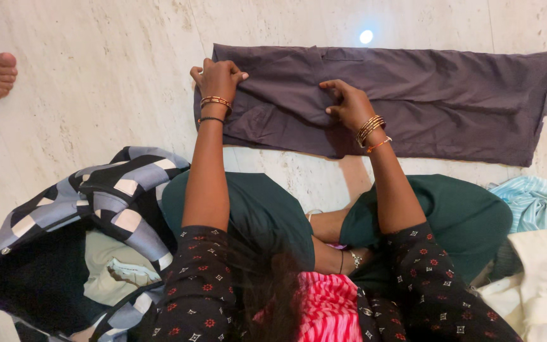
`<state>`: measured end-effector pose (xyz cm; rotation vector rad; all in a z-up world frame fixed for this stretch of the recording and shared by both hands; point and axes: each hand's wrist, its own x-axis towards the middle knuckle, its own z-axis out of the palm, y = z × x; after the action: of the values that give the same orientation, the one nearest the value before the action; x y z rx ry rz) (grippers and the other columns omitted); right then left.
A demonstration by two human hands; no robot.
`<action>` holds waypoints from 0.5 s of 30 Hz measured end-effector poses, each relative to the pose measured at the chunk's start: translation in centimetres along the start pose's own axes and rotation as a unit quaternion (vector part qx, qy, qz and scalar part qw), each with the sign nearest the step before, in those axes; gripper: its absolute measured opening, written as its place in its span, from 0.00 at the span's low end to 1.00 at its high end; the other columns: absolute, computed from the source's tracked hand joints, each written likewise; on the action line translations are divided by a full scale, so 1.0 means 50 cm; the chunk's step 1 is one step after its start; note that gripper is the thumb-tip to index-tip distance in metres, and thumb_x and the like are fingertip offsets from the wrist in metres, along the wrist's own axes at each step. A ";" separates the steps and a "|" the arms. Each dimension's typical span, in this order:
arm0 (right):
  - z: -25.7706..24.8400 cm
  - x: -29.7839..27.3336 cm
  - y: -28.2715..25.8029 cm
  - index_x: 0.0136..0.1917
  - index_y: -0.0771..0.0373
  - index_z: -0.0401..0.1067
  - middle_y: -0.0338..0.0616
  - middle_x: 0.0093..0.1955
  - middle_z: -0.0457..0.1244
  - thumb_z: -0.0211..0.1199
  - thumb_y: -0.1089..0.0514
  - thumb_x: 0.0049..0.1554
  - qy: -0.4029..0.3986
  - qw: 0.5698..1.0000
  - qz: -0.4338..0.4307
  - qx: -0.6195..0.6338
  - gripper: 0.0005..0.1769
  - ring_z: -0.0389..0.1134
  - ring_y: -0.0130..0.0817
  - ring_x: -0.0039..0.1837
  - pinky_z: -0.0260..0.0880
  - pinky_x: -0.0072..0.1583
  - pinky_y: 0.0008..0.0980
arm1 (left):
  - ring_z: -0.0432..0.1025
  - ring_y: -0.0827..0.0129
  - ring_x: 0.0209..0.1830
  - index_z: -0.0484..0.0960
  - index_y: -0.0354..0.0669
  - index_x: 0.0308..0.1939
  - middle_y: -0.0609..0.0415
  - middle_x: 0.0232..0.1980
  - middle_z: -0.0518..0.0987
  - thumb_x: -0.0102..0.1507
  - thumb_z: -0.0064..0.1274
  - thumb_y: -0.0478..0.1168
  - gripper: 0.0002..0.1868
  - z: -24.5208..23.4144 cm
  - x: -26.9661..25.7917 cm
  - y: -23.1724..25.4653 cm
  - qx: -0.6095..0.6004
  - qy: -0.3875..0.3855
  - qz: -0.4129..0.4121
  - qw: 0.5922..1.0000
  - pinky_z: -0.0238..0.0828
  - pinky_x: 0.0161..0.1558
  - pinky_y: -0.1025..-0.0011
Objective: The person folds a dark-colored shirt and a white shirt on the floor, smoothing each garment and placing the folded dark shirt into a bag.
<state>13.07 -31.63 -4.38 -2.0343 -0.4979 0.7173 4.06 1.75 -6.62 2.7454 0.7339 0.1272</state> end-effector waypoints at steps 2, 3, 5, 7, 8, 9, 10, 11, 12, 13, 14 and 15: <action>0.000 0.000 -0.002 0.67 0.52 0.73 0.36 0.43 0.61 0.74 0.68 0.47 -0.001 1.000 0.001 -0.009 0.34 0.64 0.25 0.45 0.70 0.47 0.30 | 0.69 0.63 0.46 0.90 0.54 0.26 0.60 0.28 0.83 0.54 0.69 0.57 0.14 -0.004 -0.002 0.006 -0.001 0.004 -0.006 1.000 0.50 0.55 0.54; -0.001 0.000 -0.005 0.67 0.52 0.72 0.36 0.42 0.62 0.75 0.67 0.47 -0.003 1.000 0.001 -0.018 0.35 0.64 0.25 0.44 0.70 0.47 0.30 | 0.69 0.62 0.46 0.89 0.54 0.25 0.60 0.27 0.83 0.53 0.69 0.56 0.14 -0.009 -0.002 0.011 -0.005 0.009 -0.009 1.000 0.49 0.55 0.54; -0.005 -0.003 -0.016 0.67 0.51 0.73 0.41 0.41 0.62 0.76 0.65 0.46 0.004 0.998 -0.006 -0.055 0.35 0.64 0.29 0.43 0.69 0.47 0.33 | 0.69 0.62 0.46 0.88 0.54 0.23 0.60 0.27 0.82 0.52 0.70 0.55 0.13 -0.025 -0.006 0.026 -0.009 0.014 -0.013 1.000 0.48 0.54 0.53; -0.011 -0.009 -0.032 0.66 0.51 0.73 0.45 0.39 0.62 0.77 0.63 0.46 0.011 0.996 -0.014 -0.092 0.35 0.64 0.33 0.41 0.68 0.47 0.35 | 0.69 0.63 0.49 0.88 0.53 0.28 0.59 0.38 0.84 0.55 0.68 0.52 0.11 -0.042 -0.019 0.050 0.004 0.013 -0.064 0.998 0.53 0.58 0.55; -0.014 -0.016 -0.040 0.64 0.50 0.75 0.45 0.42 0.63 0.77 0.57 0.49 0.049 0.987 0.001 -0.154 0.29 0.65 0.37 0.44 0.68 0.49 0.38 | 0.69 0.63 0.49 0.88 0.53 0.28 0.59 0.38 0.84 0.55 0.68 0.52 0.11 -0.048 -0.027 0.066 0.004 0.014 -0.065 0.998 0.53 0.58 0.55; -0.012 -0.020 -0.049 0.61 0.49 0.77 0.45 0.45 0.64 0.78 0.51 0.52 0.088 0.972 0.014 -0.216 0.23 0.66 0.40 0.47 0.68 0.51 0.41 | 0.69 0.61 0.51 0.86 0.51 0.36 0.56 0.43 0.81 0.57 0.67 0.47 0.09 -0.052 -0.034 0.084 -0.009 0.095 -0.023 0.995 0.56 0.59 0.54; -0.002 -0.022 -0.057 0.61 0.49 0.77 0.45 0.45 0.64 0.78 0.51 0.52 0.088 0.972 0.011 -0.216 0.23 0.66 0.40 0.47 0.68 0.51 0.41 | 0.69 0.59 0.54 0.84 0.49 0.44 0.53 0.49 0.79 0.59 0.66 0.43 0.11 -0.052 -0.042 0.104 -0.021 0.174 0.020 0.984 0.59 0.60 0.54; 0.011 -0.022 -0.061 0.60 0.50 0.77 0.44 0.50 0.65 0.74 0.51 0.57 0.166 0.951 -0.048 -0.255 0.18 0.66 0.42 0.54 0.66 0.57 0.43 | 0.69 0.60 0.60 0.82 0.49 0.48 0.56 0.55 0.77 0.65 0.61 0.42 0.09 -0.044 -0.050 0.130 -0.036 0.146 0.061 0.987 0.59 0.65 0.54; 0.025 -0.019 -0.061 0.59 0.51 0.77 0.43 0.56 0.67 0.71 0.52 0.61 0.241 0.919 -0.108 -0.291 0.14 0.65 0.44 0.60 0.64 0.62 0.44 | 0.69 0.62 0.66 0.80 0.49 0.53 0.59 0.61 0.76 0.71 0.56 0.41 0.07 -0.031 -0.059 0.158 -0.050 0.117 0.101 0.987 0.60 0.71 0.55; 0.044 -0.011 -0.058 0.59 0.51 0.77 0.43 0.56 0.67 0.71 0.52 0.61 0.243 0.919 -0.112 -0.290 0.14 0.65 0.44 0.60 0.64 0.62 0.44 | 0.63 0.60 0.72 0.79 0.48 0.59 0.59 0.67 0.73 0.71 0.52 0.39 0.13 -0.014 -0.072 0.188 -0.019 0.120 0.169 0.978 0.54 0.74 0.52; 0.069 -0.003 -0.052 0.67 0.53 0.72 0.43 0.66 0.64 0.65 0.52 0.65 0.237 0.902 -0.166 -0.322 0.18 0.60 0.42 0.70 0.56 0.70 0.46 | 0.58 0.58 0.79 0.78 0.47 0.66 0.58 0.74 0.70 0.71 0.49 0.37 0.19 0.003 -0.088 0.214 0.013 0.122 0.237 0.964 0.47 0.77 0.49; 0.089 0.006 -0.041 0.75 0.56 0.67 0.44 0.76 0.60 0.58 0.51 0.68 0.230 0.880 -0.218 -0.353 0.23 0.54 0.40 0.79 0.48 0.78 0.47 | 0.51 0.60 0.82 0.72 0.46 0.72 0.58 0.78 0.64 0.70 0.46 0.40 0.24 0.022 -0.106 0.236 0.025 0.073 0.241 0.968 0.40 0.79 0.48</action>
<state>10.21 -27.62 -4.63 -2.5092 -0.9859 -0.2846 5.25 -10.96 -4.12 2.9296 0.0855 0.4204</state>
